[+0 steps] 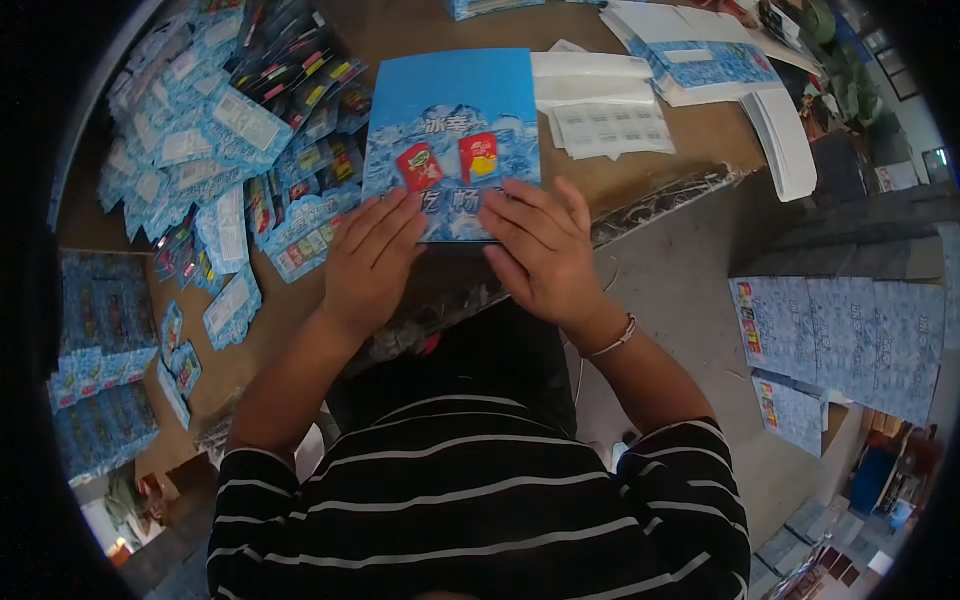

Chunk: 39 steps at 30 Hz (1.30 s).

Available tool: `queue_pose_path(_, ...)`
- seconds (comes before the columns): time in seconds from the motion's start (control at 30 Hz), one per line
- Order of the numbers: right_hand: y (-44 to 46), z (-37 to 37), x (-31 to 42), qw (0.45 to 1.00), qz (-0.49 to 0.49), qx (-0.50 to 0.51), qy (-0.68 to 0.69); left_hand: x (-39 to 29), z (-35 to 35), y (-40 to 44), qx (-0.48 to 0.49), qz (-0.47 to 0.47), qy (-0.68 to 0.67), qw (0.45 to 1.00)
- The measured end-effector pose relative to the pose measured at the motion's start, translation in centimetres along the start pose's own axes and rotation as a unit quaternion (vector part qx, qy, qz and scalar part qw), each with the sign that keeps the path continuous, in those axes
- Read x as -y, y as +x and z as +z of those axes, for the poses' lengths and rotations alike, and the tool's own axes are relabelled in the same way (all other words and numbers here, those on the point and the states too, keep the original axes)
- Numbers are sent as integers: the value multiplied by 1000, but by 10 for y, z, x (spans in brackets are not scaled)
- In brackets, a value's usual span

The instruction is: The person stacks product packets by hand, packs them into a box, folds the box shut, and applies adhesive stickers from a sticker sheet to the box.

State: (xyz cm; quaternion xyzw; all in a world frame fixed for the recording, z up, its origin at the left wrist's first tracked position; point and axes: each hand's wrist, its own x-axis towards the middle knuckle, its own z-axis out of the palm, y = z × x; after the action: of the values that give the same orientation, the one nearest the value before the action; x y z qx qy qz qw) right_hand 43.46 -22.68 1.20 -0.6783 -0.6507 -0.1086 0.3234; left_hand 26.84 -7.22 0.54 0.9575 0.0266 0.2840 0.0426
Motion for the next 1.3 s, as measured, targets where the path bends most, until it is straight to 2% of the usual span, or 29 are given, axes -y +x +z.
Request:
queue_pose_path(0.07,-1,-3,-3,1000,1,-7,10,-5,-2,3,-3,12,27,1000)
queue_pose_path(0.13,0,-4,-15,989,-15,-24,143,-11,-12,11,84,-42,33,995)
queue_pose_path(0.17,1,-6,-23,990,-11,-27,136,-22,-16,24,82,-35,29,996)
queue_pose_path(0.2,6,-8,-34,967,94,-99,215,-39,-20,43,61,-36,-11,997)
queue_pose_path(0.23,13,-10,-49,922,194,-172,288,-52,-19,58,38,-37,-50,997)
queue_pose_path(0.3,37,-18,-124,925,280,-228,119,-62,9,64,37,-30,-19,999)
queue_pose_path(0.37,61,-23,-189,911,349,-211,65,-61,27,63,35,-27,16,999)
queue_pose_path(0.43,79,-21,-240,940,255,-185,-129,-59,33,58,30,-20,78,996)
queue_pose_path(0.47,84,-19,-251,940,254,-186,-127,-59,34,58,31,-19,80,996)
queue_pose_path(0.53,94,-19,-259,936,298,56,-181,-58,34,58,30,-23,65,997)
queue_pose_path(0.57,95,-22,-256,937,294,56,-180,-58,33,59,29,-26,68,997)
queue_pose_path(0.63,92,-32,-248,891,330,192,-245,-59,32,59,30,-30,55,998)
queue_pose_path(0.67,83,-32,-252,911,285,126,-269,-61,29,58,29,-33,56,997)
queue_pose_path(0.7,74,-42,-257,932,310,77,-173,-62,24,60,40,-37,13,998)
queue_pose_path(0.73,70,-60,-244,941,330,26,-76,-62,17,63,50,-41,-29,998)
queue_pose_path(0.77,65,-78,-228,950,308,-52,-26,-59,9,68,48,-42,-27,998)
queue_pose_path(0.8,60,-95,-205,949,286,-128,26,-56,-2,75,-5,-52,-80,995)
queue_pose_path(0.83,59,-111,-167,935,314,-151,70,-54,-14,82,-55,-61,-134,988)
queue_pose_path(0.87,58,-118,-127,916,342,-174,113,-47,-25,96,-115,-21,-108,987)
queue_pose_path(0.9,52,-112,-97,927,309,-171,129,-40,-36,110,-175,19,-80,981)
queue_pose_path(0.93,48,-105,-69,936,276,-166,144,-42,-48,119,-174,16,-79,981)
queue_pose_path(1.0,47,-88,-24,975,81,-65,195,-51,-66,132,-142,39,-70,987)
queue_pose_path(1.03,46,-77,-9,973,83,-64,204,-52,-70,129,-47,36,-55,997)
queue_pose_path(1.07,45,-67,4,953,122,-82,263,-50,-68,121,-40,29,-53,997)
queue_pose_path(1.1,42,-60,11,928,162,-96,323,-47,-64,111,13,-20,-99,995)
queue_pose_path(1.13,40,-51,11,926,168,-79,329,-44,-62,101,65,-66,-142,986)
queue_pose_path(1.17,39,-45,16,922,169,-76,339,-41,-64,93,72,-74,-137,985)
queue_pose_path(1.23,34,-36,27,891,248,-46,377,-38,-68,76,41,-99,-174,979)
queue_pose_path(1.3,36,-33,37,895,251,-32,368,-33,-68,62,37,-134,-175,975)
